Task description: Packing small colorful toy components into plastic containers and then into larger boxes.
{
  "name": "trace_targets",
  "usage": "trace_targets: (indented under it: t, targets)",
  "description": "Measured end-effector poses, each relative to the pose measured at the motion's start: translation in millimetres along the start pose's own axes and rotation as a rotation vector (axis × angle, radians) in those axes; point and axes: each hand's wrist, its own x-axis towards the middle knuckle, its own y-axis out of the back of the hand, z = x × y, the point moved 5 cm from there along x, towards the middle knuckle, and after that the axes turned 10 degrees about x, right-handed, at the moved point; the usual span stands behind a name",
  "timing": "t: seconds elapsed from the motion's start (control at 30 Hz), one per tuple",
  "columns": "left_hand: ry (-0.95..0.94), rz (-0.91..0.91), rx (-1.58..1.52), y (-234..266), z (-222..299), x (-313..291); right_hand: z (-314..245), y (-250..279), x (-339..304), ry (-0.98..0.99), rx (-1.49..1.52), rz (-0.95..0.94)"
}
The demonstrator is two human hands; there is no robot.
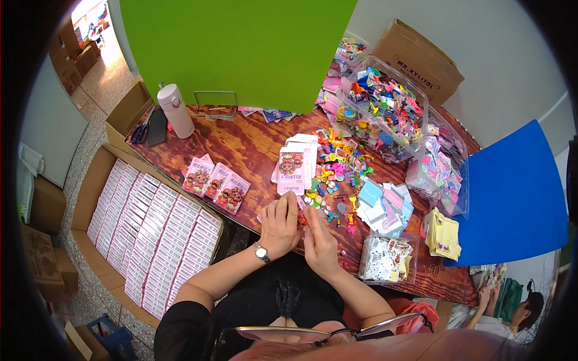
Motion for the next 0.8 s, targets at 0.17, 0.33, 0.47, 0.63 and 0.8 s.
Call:
trace_targets:
  t: [0.17,0.33,0.47,0.63,0.8]
  targets:
    - [-0.016,-0.073,-0.076,0.2,-2.7,5.6,13.3,13.2,15.7,-0.166,0.083,-0.032]
    - [-0.16,0.117,0.008,12.7,-4.4,9.2,44.6,9.6,15.7,-0.303,0.131,-0.147]
    - [0.1,0.066,-0.49,10.1,-23.4,8.9,89.4,-0.2,-6.6,-0.791,1.187,0.25]
    - [0.07,-0.255,-0.855,-35.9,-34.5,-1.2,83.8,-14.1,-8.8,-0.895,1.029,-0.199]
    - [0.143,-0.255,-0.736,-36.6,-37.3,-5.9,126.9,64.9,35.0,-0.351,-0.263,-0.27]
